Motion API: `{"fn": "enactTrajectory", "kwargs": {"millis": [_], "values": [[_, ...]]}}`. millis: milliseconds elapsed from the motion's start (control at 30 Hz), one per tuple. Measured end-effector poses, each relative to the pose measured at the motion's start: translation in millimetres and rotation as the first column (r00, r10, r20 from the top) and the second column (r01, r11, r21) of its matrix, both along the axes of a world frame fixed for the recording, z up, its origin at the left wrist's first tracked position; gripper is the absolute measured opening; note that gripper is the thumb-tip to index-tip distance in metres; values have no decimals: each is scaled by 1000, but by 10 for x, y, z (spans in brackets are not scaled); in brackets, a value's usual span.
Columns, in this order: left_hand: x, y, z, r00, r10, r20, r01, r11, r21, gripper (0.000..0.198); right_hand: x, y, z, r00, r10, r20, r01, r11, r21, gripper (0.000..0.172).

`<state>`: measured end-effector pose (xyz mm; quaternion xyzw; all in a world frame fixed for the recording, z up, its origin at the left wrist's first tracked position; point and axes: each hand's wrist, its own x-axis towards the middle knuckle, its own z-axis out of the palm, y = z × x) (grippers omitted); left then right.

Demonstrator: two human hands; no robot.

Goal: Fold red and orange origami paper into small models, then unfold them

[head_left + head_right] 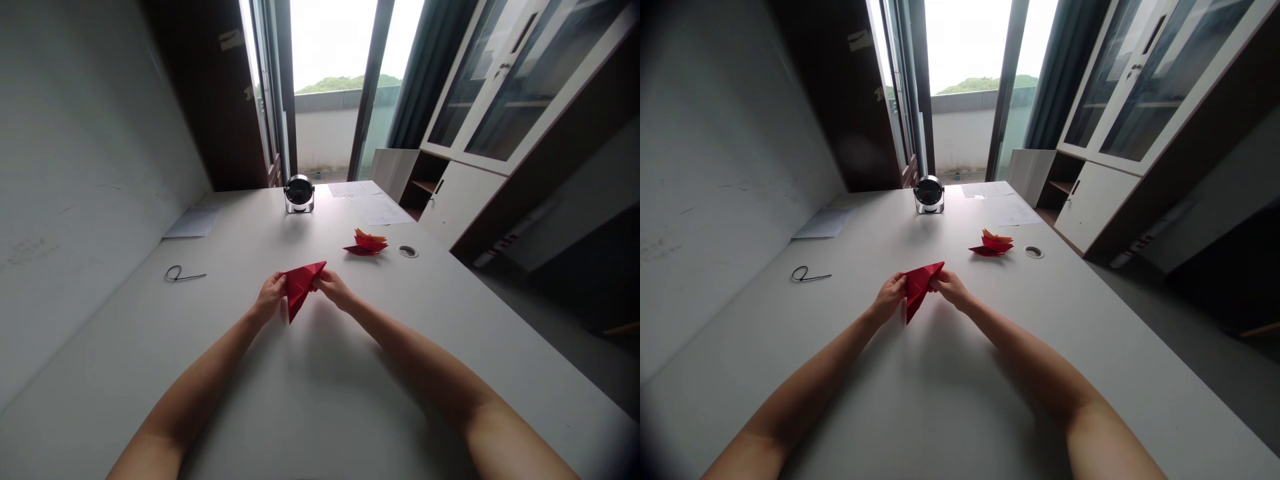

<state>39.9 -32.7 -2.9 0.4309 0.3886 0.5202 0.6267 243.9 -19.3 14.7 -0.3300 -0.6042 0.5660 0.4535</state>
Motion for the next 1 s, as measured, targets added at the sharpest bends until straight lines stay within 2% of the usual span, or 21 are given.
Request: {"fn": "enactTrajectory", "kwargs": {"millis": [267,367,467,600,767,867,1000], "values": [[28,10,-40,999,-38,-13,38,999,-8,37,-69,-34,-133,997,-12,79,10,1000,24,11],[43,-1,-48,996,-48,-81,52,998,37,36,-63,-14,-172,996,-34,80,31,999,41,15],[50,-4,-70,977,-5,-213,32,992,126,36,-60,-5,-189,991,-70,116,61,995,73,17],[50,8,-106,932,50,-358,17,983,181,58,-43,-6,-196,963,-167,213,143,982,125,20],[63,-33,-82,924,-75,-376,163,964,209,71,4,-5,-175,913,-285,292,227,949,216,18],[67,-94,-33,895,-129,-428,245,942,229,81,7,-14,-166,922,-265,283,198,949,245,21],[78,-160,31,878,-64,-474,210,942,261,86,-21,-49,-169,922,-222,317,138,954,268,11]]}}
